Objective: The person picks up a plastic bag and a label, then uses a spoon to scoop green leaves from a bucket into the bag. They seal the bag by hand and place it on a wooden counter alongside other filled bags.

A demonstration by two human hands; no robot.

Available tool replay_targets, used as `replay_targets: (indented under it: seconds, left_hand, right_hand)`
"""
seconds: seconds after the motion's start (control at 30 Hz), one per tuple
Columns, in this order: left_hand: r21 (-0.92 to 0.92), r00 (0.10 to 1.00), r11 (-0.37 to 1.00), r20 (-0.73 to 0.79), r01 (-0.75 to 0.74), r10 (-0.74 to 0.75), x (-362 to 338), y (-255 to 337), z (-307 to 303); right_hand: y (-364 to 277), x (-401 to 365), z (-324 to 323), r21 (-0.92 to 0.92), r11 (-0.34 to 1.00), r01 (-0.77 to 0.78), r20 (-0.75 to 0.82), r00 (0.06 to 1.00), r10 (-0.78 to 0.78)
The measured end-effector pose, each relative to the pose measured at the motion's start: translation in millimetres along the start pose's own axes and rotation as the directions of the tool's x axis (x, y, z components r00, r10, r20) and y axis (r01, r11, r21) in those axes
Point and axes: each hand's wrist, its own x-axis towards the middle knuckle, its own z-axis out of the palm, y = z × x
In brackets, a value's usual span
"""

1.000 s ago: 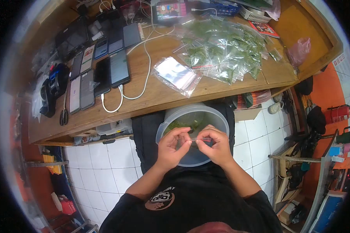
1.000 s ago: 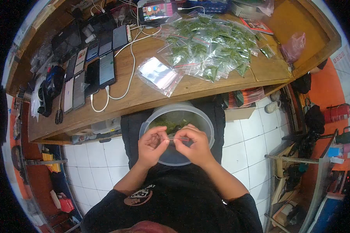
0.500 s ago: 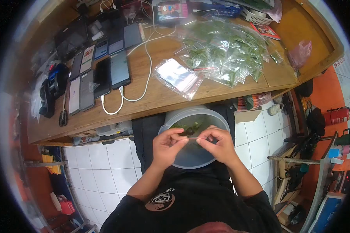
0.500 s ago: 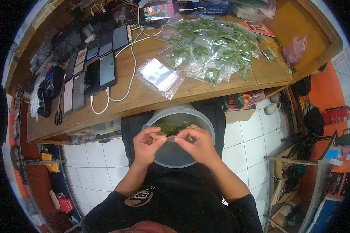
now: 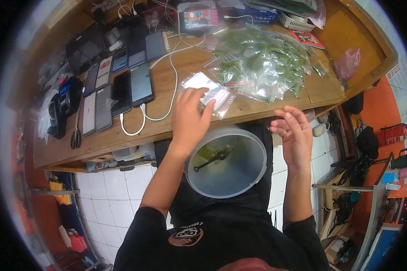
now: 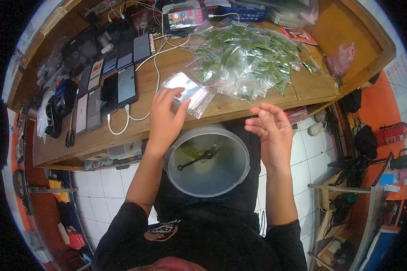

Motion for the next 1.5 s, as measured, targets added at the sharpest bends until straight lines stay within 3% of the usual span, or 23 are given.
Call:
replay_targets:
  seconds: [0.03, 0.1, 0.23, 0.33, 0.4, 0.53, 0.57, 0.6, 0.7, 0.8, 0.83, 0.93, 0.97, 1.03, 1.1, 1.13, 1.17, 1.23, 1.3, 1.37, 1.5]
  left_hand:
    - [-0.001, 1.0, 1.0, -0.004, 0.0, 0.0, 4.6, -6.6, 6.9]
    - [0.138, 0.983, 0.988, 0.156, 0.072, -0.094, 10.4, -15.0, 17.7]
    - [0.056, 0.961, 0.979, 0.188, 0.193, -0.201, 18.1, -23.5, 25.5]
    - [-0.029, 0.979, 0.982, 0.078, 0.189, -0.186, 18.2, -25.5, 27.1]
    - [-0.126, 0.957, 0.949, 0.044, 0.29, -0.287, 19.1, -22.1, 25.5]
    - [-0.142, 0.956, 0.952, -0.078, 0.271, -0.284, 21.6, -19.9, 22.7]
    - [-0.094, 0.961, 0.977, -0.184, 0.191, -0.205, 22.3, -16.9, 21.0]
    - [-0.038, 0.952, 0.993, -0.283, 0.114, -0.12, 22.4, -12.3, 18.8]
    - [-0.128, 0.949, 0.987, -0.288, 0.093, -0.127, 8.0, 16.3, 7.6]
    - [-0.267, 0.958, 0.962, -0.253, 0.063, -0.133, -22.8, 63.5, -6.2]
    - [-0.289, 0.959, 0.949, -0.208, 0.13, -0.195, -33.5, 75.9, -10.9]
    - [-0.366, 0.945, 0.907, -0.166, 0.207, -0.282, -46.2, 73.8, -4.3]
    - [-0.427, 0.936, 0.879, -0.169, 0.214, -0.31, -51.8, 68.2, 0.7]
    - [-0.38, 0.955, 0.91, -0.17, 0.164, -0.243, -47.5, 63.1, -2.3]
    - [-0.157, 0.941, 0.983, -0.31, 0.091, -0.137, -41.5, 67.0, -10.3]
    - [-0.028, 0.989, 0.999, -0.148, -0.028, 0.024, -45.0, 59.3, -21.4]
    - [-0.03, 0.99, 0.999, -0.142, -0.023, 0.019, -50.8, 52.5, -27.0]
    - [-0.237, 0.977, 0.963, 0.141, -0.127, 0.163, -66.1, 44.8, -32.2]
    - [-0.22, 0.984, 0.973, 0.144, -0.068, 0.101, -78.6, 49.7, -40.1]
    - [-0.2, 0.953, 0.979, 0.304, 0.044, 0.019, -87.5, 52.1, -47.1]
    - [-0.194, 0.918, 0.966, 0.387, 0.172, -0.086, -108.6, 48.9, -43.9]
  right_hand:
    - [4.6, -0.7, -4.0, 0.017, 1.0, -0.018, -0.043, 0.999, 0.019]
    - [15.4, -8.5, -11.5, -0.01, 0.998, -0.059, -0.022, 0.998, 0.059]
    - [25.5, -19.4, -17.0, -0.047, 0.983, -0.178, -0.036, 0.984, 0.176]
    - [31.6, -20.5, -17.7, -0.061, 0.974, -0.217, -0.005, 0.976, 0.217]
    - [33.6, -20.0, -13.8, -0.067, 0.974, -0.218, 0.021, 0.975, 0.22]
    - [36.8, -18.8, -3.2, -0.082, 0.974, -0.209, 0.095, 0.972, 0.217]
    - [38.2, -18.8, 0.0, -0.08, 0.976, -0.205, 0.097, 0.972, 0.212]
    - [39.9, -19.0, 3.4, -0.1, 0.979, -0.177, 0.123, 0.974, 0.189]
    - [41.7, -19.5, 16.9, -0.13, 0.981, -0.142, 0.167, 0.973, 0.162]
    - [39.5, -25.9, 39.5, -0.059, 0.989, 0.132, 0.347, 0.932, -0.104]
    - [44.7, -29.8, 46.6, -0.036, 0.975, 0.217, 0.327, 0.925, -0.194]
    - [48.7, -29.6, 57.8, -0.039, 0.971, 0.238, 0.339, 0.917, -0.211]
    - [51.6, -28.0, 59.2, -0.065, 0.987, 0.146, 0.267, 0.956, -0.124]
    - [57.2, -22.8, 57.9, -0.085, 0.995, 0.052, 0.193, 0.981, -0.035]
    - [58.3, -14.0, 52.3, -0.25, 0.93, 0.269, 0.303, 0.934, -0.189]
    - [48.6, -13.1, 50.4, -0.387, 0.848, 0.362, 0.402, 0.894, -0.198]
    - [44.9, -14.8, 47.8, -0.39, 0.85, 0.354, 0.398, 0.897, -0.191]
    - [43.1, -21.0, 40.8, -0.466, 0.816, 0.343, 0.541, 0.84, -0.043]
    - [46.8, -27.4, 34.5, -0.486, 0.806, 0.338, 0.554, 0.833, -0.016]
    - [48.9, -32.7, 29.9, -0.538, 0.733, 0.416, 0.604, 0.797, -0.009]
    - [62.7, -36.0, 21.7, -0.524, 0.741, 0.42, 0.65, 0.759, 0.029]
